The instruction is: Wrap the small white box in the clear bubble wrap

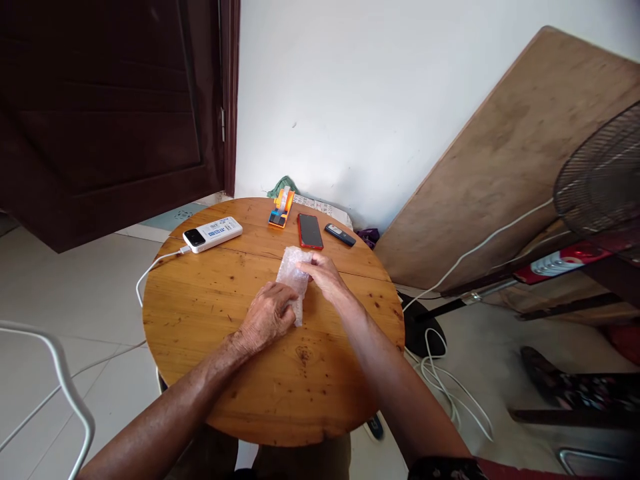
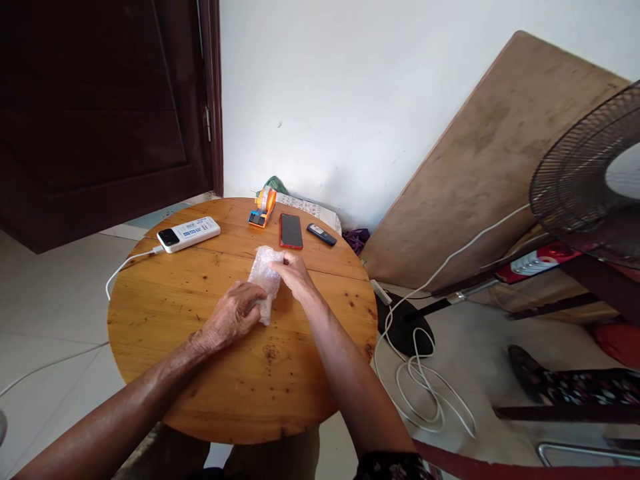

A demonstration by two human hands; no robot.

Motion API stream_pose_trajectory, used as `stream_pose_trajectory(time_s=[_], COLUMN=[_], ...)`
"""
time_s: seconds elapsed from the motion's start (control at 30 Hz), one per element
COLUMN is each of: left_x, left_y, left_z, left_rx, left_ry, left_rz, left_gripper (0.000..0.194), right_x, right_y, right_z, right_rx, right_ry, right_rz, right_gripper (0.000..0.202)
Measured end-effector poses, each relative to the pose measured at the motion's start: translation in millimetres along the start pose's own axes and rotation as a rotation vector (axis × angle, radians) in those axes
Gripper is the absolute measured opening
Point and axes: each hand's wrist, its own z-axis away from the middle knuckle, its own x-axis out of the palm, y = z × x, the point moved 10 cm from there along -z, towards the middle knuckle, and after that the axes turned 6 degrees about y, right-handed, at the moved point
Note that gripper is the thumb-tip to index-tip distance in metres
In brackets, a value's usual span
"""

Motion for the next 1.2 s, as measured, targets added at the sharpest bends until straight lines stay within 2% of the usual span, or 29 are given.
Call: stream_pose_trajectory(time_s=[0.13,0.23,0.4,0.53,0.63,0.73,0.8,0.83,0.97,1.03,1.13,1.2], left_x=[-0.9,0.2,-3.3,-14.2,-20.4,-21.2,-16.4,-13.4,-6.4,-3.0,5.3,8.0], left_y=[-1,-4,-7,-14,-22,-29,-32,-33,-35,-35,-34,-36], left_z=[0,1,4,7,10,11,10,9,8,9,16,19], left_rx=[-0.02,-0.026,-0.04,-0.15,-0.231,-0.251,-0.234,-0.224,-0.222,-0.252,-0.306,-0.32], left_ry=[0.003,0.01,0.056,0.127,0.175,0.196,0.155,0.123,-0.012,-0.116,-0.317,-0.382], left_rz=[-0.007,-0.002,-0.081,-0.242,-0.27,-0.17,-0.054,0.012,0.274,0.4,0.52,0.523], left_gripper=[0.032,0.033,0.026,0.02,0.031,0.052,0.06,0.058,0.025,0.019,0.03,0.04], right_x=[2,2,2,5,5,9,12,13,17,19,23,25], right_y=[-5,-17,-44,-55,-58,-57,-55,-55,-54,-52,-50,-48], right_z=[3,10,39,65,83,103,118,126,152,158,163,164], right_rx=[0.011,-0.061,-0.23,-0.301,-0.358,-0.439,-0.513,-0.564,-0.752,-0.796,-0.845,-0.869], right_ry=[-0.018,-0.011,-0.021,-0.066,-0.063,-0.067,-0.062,-0.05,0.007,0.02,0.022,0.024], right_rz=[0.018,0.032,0.149,0.212,0.263,0.297,0.307,0.318,0.393,0.439,0.515,0.56], right_gripper=[0.025,0.025,0.017,0.013,0.008,0.007,0.013,0.015,0.02,0.021,0.024,0.027])
